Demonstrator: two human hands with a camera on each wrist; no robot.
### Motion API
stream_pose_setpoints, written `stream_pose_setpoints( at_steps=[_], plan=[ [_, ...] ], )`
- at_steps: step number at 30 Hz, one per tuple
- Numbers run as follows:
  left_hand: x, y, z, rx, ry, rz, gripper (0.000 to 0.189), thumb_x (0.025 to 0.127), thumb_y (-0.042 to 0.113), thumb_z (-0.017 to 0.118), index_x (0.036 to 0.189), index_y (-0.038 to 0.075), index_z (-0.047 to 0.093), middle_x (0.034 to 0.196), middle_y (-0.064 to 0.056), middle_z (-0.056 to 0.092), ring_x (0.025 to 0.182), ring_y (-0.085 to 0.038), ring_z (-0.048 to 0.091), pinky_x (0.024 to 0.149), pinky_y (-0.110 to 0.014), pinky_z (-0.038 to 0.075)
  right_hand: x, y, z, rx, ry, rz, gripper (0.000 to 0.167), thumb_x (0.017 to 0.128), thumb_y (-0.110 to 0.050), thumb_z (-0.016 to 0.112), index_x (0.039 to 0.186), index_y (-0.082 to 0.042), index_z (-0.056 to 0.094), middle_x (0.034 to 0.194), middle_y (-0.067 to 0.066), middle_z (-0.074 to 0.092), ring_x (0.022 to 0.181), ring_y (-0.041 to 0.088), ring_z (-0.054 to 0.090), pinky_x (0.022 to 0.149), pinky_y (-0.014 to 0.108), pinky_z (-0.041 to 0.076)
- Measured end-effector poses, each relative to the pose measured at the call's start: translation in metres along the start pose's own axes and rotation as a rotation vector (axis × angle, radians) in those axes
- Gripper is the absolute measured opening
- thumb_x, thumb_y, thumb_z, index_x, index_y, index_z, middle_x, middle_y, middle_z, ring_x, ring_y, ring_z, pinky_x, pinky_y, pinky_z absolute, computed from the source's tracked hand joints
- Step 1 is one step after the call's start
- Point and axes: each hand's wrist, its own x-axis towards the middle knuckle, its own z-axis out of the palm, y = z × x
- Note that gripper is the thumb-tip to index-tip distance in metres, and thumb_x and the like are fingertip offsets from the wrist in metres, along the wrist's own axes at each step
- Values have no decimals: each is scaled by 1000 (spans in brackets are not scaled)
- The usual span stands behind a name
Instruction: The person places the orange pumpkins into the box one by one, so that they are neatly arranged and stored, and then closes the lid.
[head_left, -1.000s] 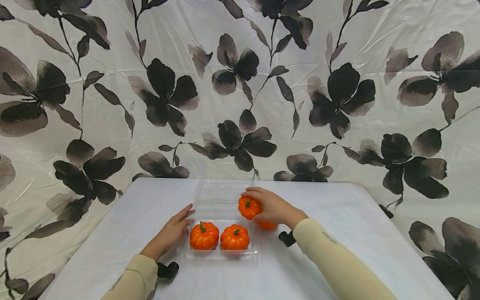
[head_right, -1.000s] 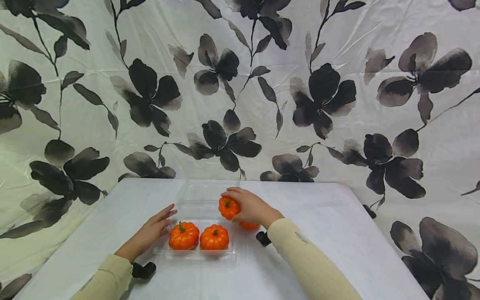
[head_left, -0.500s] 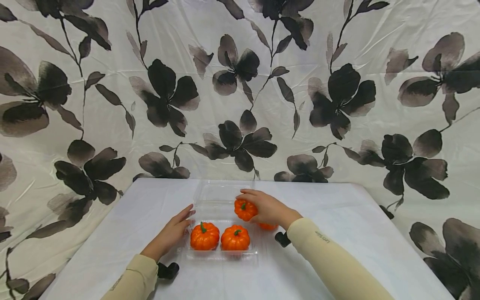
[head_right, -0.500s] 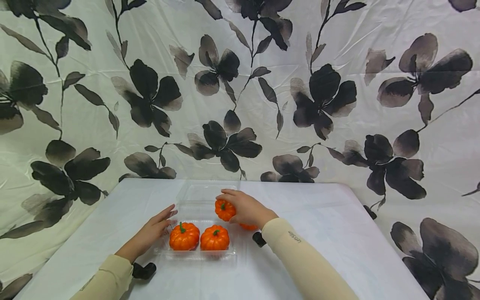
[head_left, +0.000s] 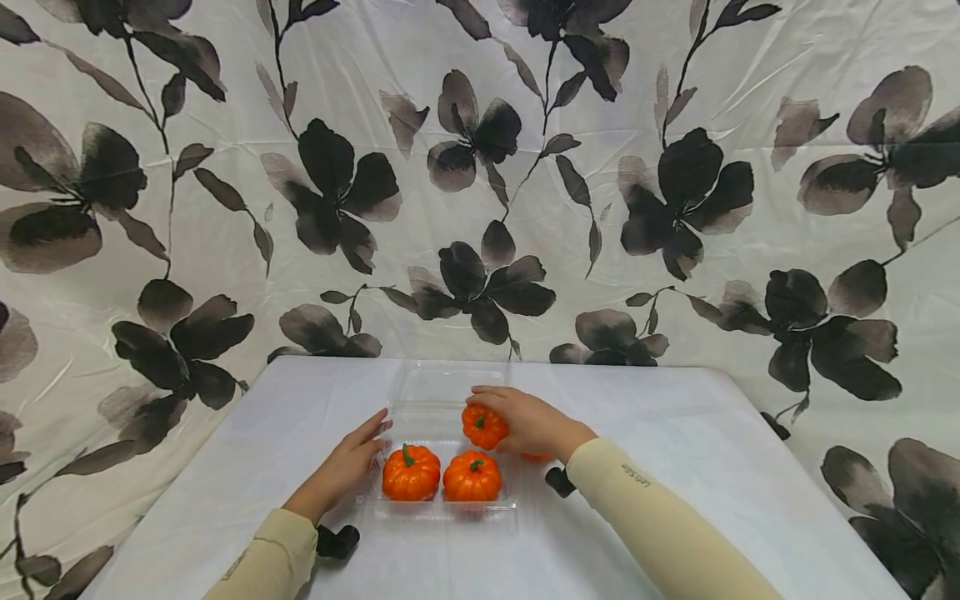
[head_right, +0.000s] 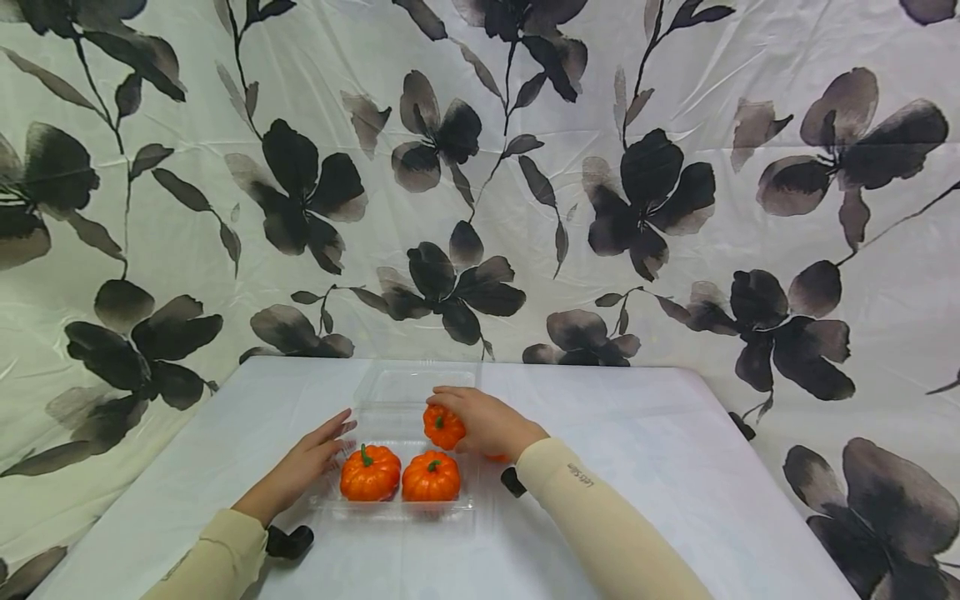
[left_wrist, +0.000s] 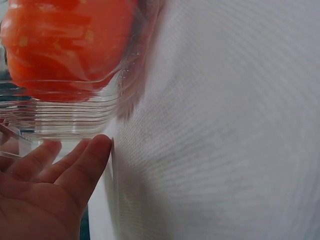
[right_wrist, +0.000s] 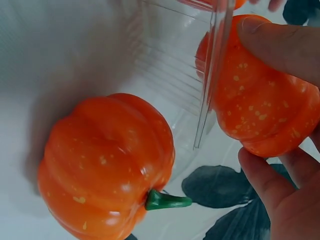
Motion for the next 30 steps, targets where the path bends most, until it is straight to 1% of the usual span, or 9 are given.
stream_pose_setpoints(
  at_steps=[5,9,12,18,22,27,30],
  plan=[
    [0,0,0,-8,-3,-4,60,101,20,40,156,20,17,158,-15,29,147,-40,22,109,-60,32,3,0,4,-23,-16,-1,69,78,-14,79,140,-24,50,154,-3,38,140,21,39,112,41,40],
    [-1,1,0,-10,-4,-5,60,101,21,40,156,20,16,158,-15,29,147,-40,22,109,-60,32,4,-1,5,-55,-28,3,69,78,-13,79,139,-28,49,154,-2,37,138,23,42,109,41,44],
    [-1,2,-1,-10,-2,-5,60,101,20,40,156,19,16,158,-15,29,147,-41,22,109,-60,32,4,-1,5,-77,-27,-9,69,78,-13,79,138,-29,50,153,-1,38,136,25,44,107,41,46],
    [-1,1,-1,-10,2,-1,60,101,20,40,156,19,17,158,-15,29,147,-40,23,110,-59,32,6,-3,7,-160,-33,-51,65,81,-16,77,139,-28,50,153,-2,40,139,22,40,111,39,41],
    [-2,1,0,-1,3,1,60,101,20,40,156,18,17,158,-15,30,146,-40,23,110,-60,32,8,-4,8,-220,-40,-79,62,83,-18,76,139,-27,51,152,-3,41,140,22,39,113,40,39],
    [-3,2,0,0,5,-3,60,101,20,41,156,19,18,157,-15,31,147,-40,23,110,-60,31,8,-7,9,-248,-51,-101,59,85,-12,72,139,-25,52,152,-1,42,140,24,40,113,41,39],
    [-3,2,0,1,6,-4,60,101,20,41,156,19,18,157,-15,31,147,-40,23,110,-60,30,7,-7,10,-261,-57,-111,58,87,-10,69,140,-27,51,153,-1,40,141,23,39,113,40,39]
  ],
)
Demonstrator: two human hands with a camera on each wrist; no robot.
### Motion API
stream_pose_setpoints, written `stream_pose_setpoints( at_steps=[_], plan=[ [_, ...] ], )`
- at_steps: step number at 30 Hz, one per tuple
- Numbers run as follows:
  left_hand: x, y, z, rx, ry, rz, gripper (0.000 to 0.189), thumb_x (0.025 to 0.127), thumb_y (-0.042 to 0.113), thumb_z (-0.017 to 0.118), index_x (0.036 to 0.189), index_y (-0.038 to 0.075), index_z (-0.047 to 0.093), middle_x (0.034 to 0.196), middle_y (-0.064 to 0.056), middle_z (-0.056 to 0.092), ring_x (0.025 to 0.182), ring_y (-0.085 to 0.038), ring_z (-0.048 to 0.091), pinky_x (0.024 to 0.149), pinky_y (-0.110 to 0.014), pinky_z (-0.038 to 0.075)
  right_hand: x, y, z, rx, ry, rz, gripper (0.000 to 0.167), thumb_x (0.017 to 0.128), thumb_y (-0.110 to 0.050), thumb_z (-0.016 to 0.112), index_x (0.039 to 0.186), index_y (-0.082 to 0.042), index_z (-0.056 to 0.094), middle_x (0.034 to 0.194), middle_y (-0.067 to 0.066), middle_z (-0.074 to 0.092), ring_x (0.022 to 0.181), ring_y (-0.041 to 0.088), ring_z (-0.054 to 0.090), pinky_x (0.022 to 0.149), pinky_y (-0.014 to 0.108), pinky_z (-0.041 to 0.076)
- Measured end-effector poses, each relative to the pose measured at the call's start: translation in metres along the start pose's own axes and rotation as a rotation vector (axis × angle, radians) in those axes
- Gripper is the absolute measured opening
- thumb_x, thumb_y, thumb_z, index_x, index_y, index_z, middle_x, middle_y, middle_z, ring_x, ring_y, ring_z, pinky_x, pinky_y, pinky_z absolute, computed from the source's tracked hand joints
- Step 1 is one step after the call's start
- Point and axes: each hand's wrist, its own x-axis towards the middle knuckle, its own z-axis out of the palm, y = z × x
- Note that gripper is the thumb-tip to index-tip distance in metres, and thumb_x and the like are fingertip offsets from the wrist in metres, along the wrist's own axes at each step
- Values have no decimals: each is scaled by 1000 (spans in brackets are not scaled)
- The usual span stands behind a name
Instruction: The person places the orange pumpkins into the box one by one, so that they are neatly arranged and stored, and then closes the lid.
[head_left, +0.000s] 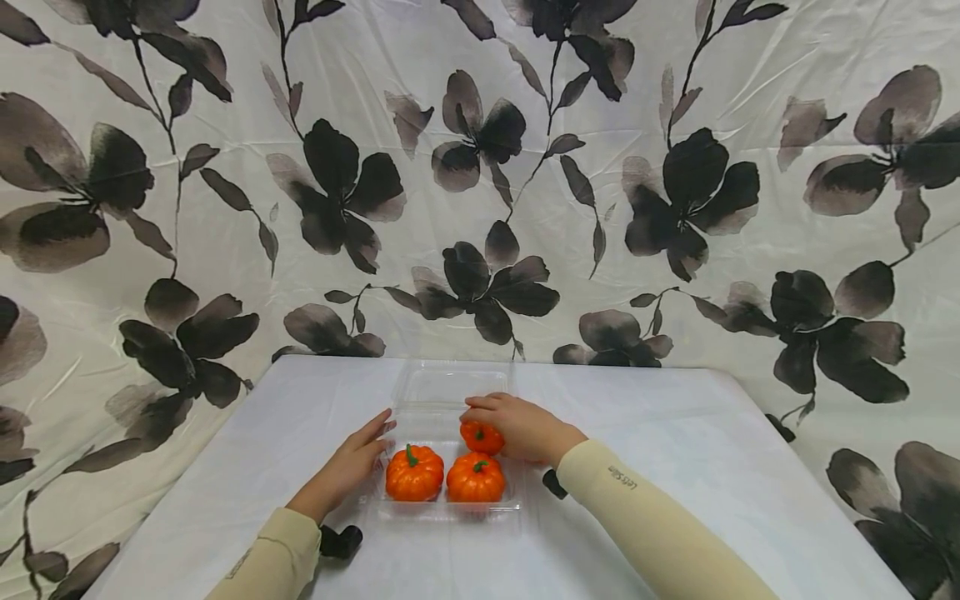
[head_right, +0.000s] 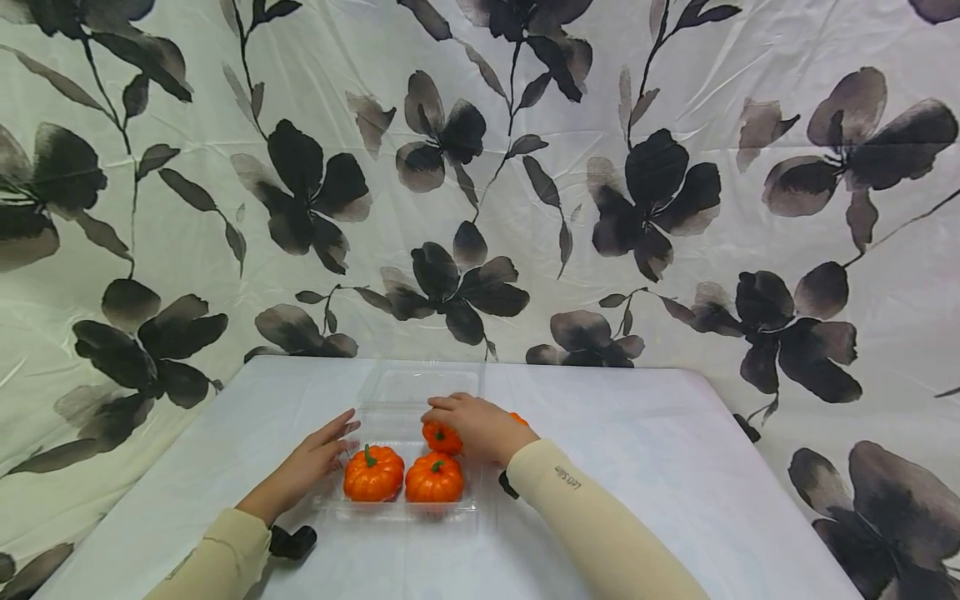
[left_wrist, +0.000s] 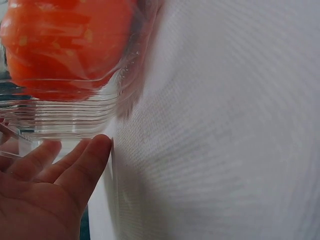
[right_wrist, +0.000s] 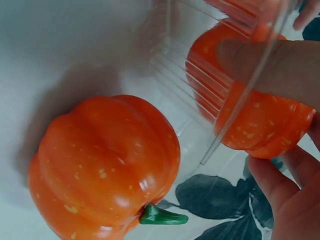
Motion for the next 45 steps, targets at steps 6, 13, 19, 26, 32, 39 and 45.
stream_pose_setpoints(
  at_steps=[6,13,19,26,32,39,45],
  plan=[
    [1,-1,0,3,-1,2,60,101,20,41,156,20,19,157,-15,32,146,-40,24,110,-60,32,-2,1,6,-41,20,-23,56,90,-10,65,139,-32,50,152,3,39,140,21,40,111,36,42],
    [2,-2,1,-7,-6,3,59,101,20,40,156,20,18,158,-15,30,146,-40,23,110,-60,32,-5,1,6,-43,53,-50,59,89,-9,65,140,-34,49,137,3,46,124,17,52,101,30,50],
    [1,-2,0,-3,-5,3,59,101,21,41,156,20,19,158,-15,31,147,-40,23,109,-60,32,-2,4,7,-34,47,-28,59,85,-14,73,138,-29,50,140,0,49,131,20,47,107,37,46],
    [1,-2,0,3,-1,2,59,101,21,41,156,20,19,157,-15,31,146,-40,24,109,-59,33,-1,6,9,17,36,-1,60,84,-14,74,138,-28,50,145,0,48,135,22,44,109,39,44],
    [1,0,1,-3,10,1,59,100,19,40,156,19,20,157,-15,32,146,-40,25,109,-59,33,-1,3,11,11,30,14,55,89,-14,69,138,-29,51,147,-1,47,137,21,43,109,38,44],
    [2,0,2,-9,11,-1,59,100,19,41,156,18,20,156,-15,33,145,-40,26,109,-59,34,-1,-4,12,-20,20,-1,52,90,-14,68,138,-26,52,147,0,47,136,21,44,108,39,45],
    [1,0,1,-6,16,7,59,101,19,40,156,18,20,156,-15,34,146,-40,26,109,-59,33,-1,-4,11,-11,13,-1,53,90,-15,68,139,-26,51,148,-1,45,138,21,42,109,39,44]
  ],
)
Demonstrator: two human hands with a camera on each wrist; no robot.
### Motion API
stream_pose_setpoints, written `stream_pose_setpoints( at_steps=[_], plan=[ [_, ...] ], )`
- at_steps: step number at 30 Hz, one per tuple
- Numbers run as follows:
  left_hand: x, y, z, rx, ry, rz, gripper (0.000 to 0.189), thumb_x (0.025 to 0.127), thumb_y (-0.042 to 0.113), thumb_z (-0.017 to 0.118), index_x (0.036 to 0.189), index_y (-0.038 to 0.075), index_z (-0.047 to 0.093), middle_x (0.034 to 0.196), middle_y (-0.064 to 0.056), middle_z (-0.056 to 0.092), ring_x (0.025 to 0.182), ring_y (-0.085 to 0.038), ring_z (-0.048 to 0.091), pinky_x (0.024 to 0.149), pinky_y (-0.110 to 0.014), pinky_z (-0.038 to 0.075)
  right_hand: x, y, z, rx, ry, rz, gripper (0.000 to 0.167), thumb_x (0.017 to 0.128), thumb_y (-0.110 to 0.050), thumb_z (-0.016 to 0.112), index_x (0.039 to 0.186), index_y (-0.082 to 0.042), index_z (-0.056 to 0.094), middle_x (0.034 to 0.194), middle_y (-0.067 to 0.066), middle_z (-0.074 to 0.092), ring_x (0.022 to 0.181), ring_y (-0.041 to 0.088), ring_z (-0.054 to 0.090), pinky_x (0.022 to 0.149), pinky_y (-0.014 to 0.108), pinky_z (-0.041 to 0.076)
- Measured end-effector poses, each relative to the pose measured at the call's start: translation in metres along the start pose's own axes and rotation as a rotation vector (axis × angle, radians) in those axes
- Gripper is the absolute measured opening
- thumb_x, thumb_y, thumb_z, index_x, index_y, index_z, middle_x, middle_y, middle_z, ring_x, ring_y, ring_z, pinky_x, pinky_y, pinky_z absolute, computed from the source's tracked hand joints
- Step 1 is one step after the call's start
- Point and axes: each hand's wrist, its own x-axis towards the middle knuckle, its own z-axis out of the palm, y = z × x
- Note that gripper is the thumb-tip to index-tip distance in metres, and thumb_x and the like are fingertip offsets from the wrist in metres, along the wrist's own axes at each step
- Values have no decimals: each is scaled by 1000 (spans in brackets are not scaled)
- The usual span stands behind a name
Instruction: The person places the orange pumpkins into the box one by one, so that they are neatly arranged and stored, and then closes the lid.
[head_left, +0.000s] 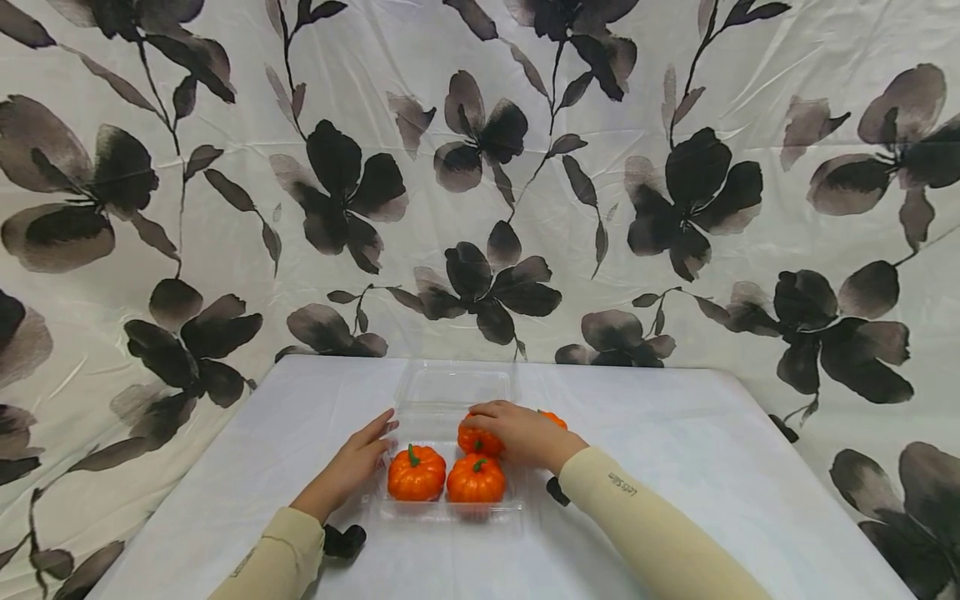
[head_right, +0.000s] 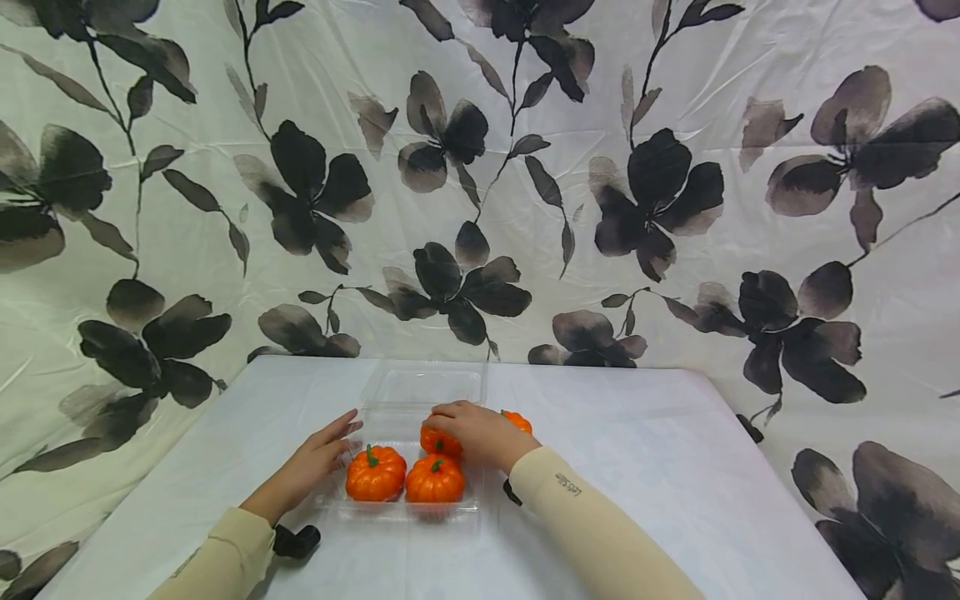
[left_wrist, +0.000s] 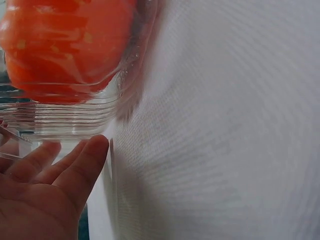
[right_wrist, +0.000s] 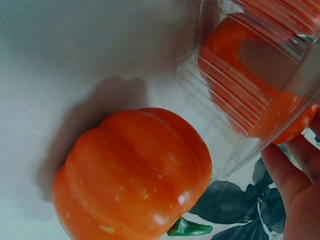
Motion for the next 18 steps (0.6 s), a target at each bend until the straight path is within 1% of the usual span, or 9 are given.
stream_pose_setpoints(
  at_steps=[6,9,13,18],
  plan=[
    [-1,1,0,7,-4,-2,59,101,20,41,156,19,19,157,-15,33,146,-40,26,109,-59,34,-4,4,1,27,16,11,57,89,-14,68,141,-28,48,150,-1,43,139,21,41,109,38,44],
    [-2,1,0,11,-6,-8,59,101,21,41,156,20,19,157,-15,32,145,-40,26,109,-59,34,-7,7,0,65,17,51,60,89,-18,69,143,-30,46,153,-3,41,140,20,40,109,39,44],
    [-1,1,0,7,-6,-10,59,101,21,41,156,20,20,157,-14,32,146,-40,26,109,-59,34,-10,9,-3,121,18,87,61,89,-20,69,144,-30,45,154,-4,38,141,20,38,112,40,41],
    [0,1,0,8,-9,-12,59,101,20,41,156,19,20,157,-15,32,145,-40,26,109,-59,34,-15,11,-7,157,42,82,59,88,-20,69,143,-27,47,153,-1,40,141,22,39,113,42,39]
  ],
)
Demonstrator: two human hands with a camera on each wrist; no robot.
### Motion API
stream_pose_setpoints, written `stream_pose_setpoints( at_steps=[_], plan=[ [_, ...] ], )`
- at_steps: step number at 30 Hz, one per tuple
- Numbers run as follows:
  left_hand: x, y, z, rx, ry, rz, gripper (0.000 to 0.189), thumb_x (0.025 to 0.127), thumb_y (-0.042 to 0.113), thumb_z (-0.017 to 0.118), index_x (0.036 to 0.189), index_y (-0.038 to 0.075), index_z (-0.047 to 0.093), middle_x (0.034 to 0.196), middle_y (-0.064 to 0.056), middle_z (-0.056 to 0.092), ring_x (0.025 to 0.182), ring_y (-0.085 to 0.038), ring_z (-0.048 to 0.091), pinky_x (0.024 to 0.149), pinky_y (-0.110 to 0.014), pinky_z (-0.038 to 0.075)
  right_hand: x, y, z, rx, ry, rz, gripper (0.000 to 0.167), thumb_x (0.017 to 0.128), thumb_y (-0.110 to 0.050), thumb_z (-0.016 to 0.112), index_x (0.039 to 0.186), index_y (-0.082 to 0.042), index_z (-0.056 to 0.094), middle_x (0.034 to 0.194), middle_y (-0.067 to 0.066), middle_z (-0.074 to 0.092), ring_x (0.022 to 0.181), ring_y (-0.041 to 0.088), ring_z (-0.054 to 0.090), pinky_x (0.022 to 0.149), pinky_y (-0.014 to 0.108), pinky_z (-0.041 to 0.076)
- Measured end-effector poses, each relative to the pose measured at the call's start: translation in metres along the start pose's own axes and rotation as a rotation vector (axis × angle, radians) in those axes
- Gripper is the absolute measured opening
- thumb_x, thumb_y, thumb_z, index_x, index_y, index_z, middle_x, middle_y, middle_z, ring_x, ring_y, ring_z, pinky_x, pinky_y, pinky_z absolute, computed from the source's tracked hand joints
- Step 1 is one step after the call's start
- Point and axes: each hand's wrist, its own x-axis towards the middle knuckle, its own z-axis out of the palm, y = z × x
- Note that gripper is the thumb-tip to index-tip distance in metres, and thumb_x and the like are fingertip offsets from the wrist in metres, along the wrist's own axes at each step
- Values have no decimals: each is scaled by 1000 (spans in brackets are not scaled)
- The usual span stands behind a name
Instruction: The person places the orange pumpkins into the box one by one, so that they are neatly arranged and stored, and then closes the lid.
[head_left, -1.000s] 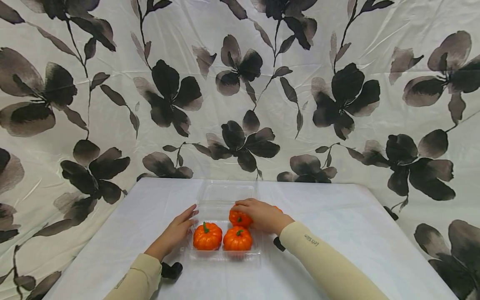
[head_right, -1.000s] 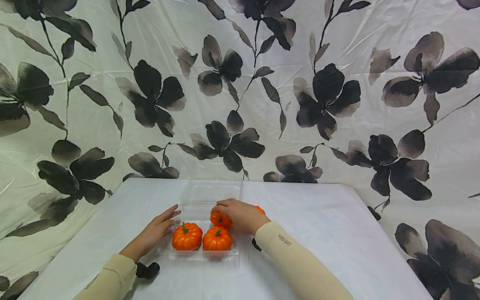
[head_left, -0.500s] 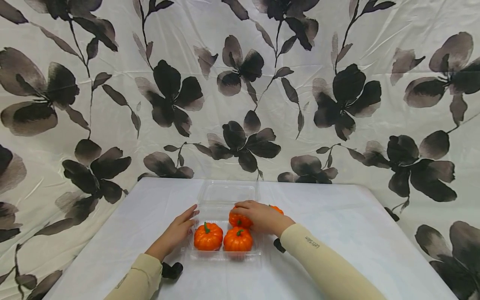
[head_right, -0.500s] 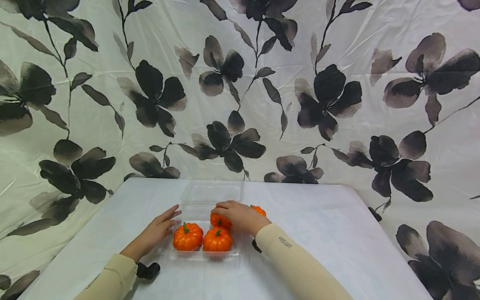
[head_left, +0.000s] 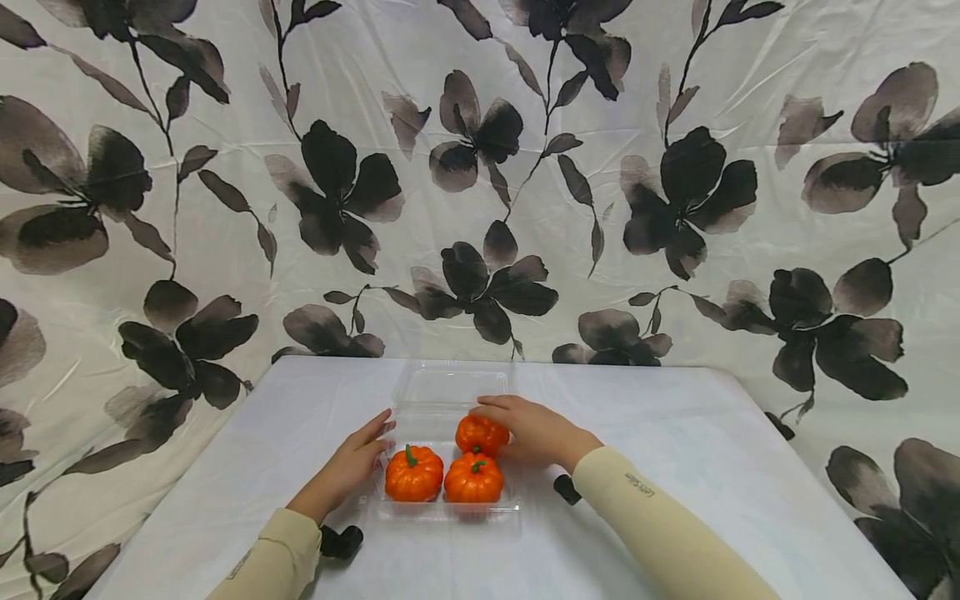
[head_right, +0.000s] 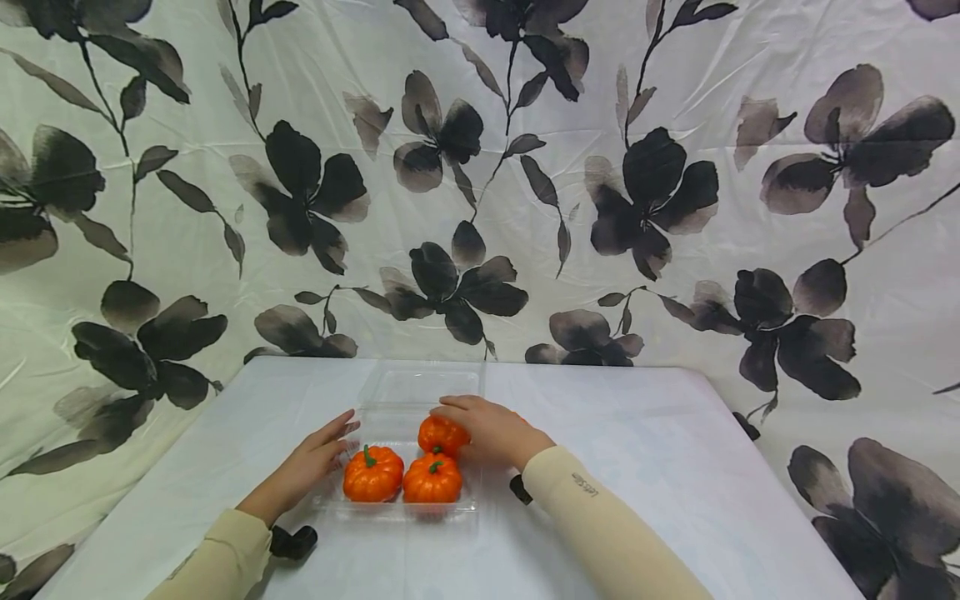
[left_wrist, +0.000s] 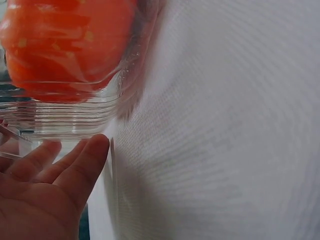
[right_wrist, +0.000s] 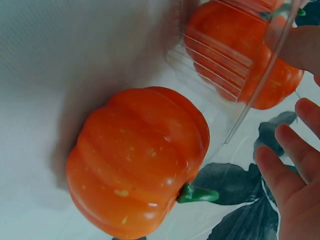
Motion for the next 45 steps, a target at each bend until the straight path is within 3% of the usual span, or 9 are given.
stream_pose_setpoints(
  at_steps=[10,26,45],
  plan=[
    [-1,1,0,16,-5,6,59,101,21,40,156,19,18,157,-15,32,145,-41,27,108,-59,34,-9,14,-4,12,62,21,59,89,-20,65,144,-25,46,153,1,41,140,22,40,113,41,39],
    [0,1,1,15,-13,7,59,101,21,40,156,19,18,157,-15,32,145,-40,28,109,-58,35,-27,38,-8,124,123,160,58,88,-33,66,143,-26,47,151,3,41,138,26,42,113,48,38],
    [-1,3,-1,27,-10,7,60,101,20,41,156,18,18,157,-16,32,144,-41,28,108,-57,37,-47,66,7,272,200,262,69,82,-34,73,144,-26,45,148,2,45,136,27,44,112,52,37]
  ],
)
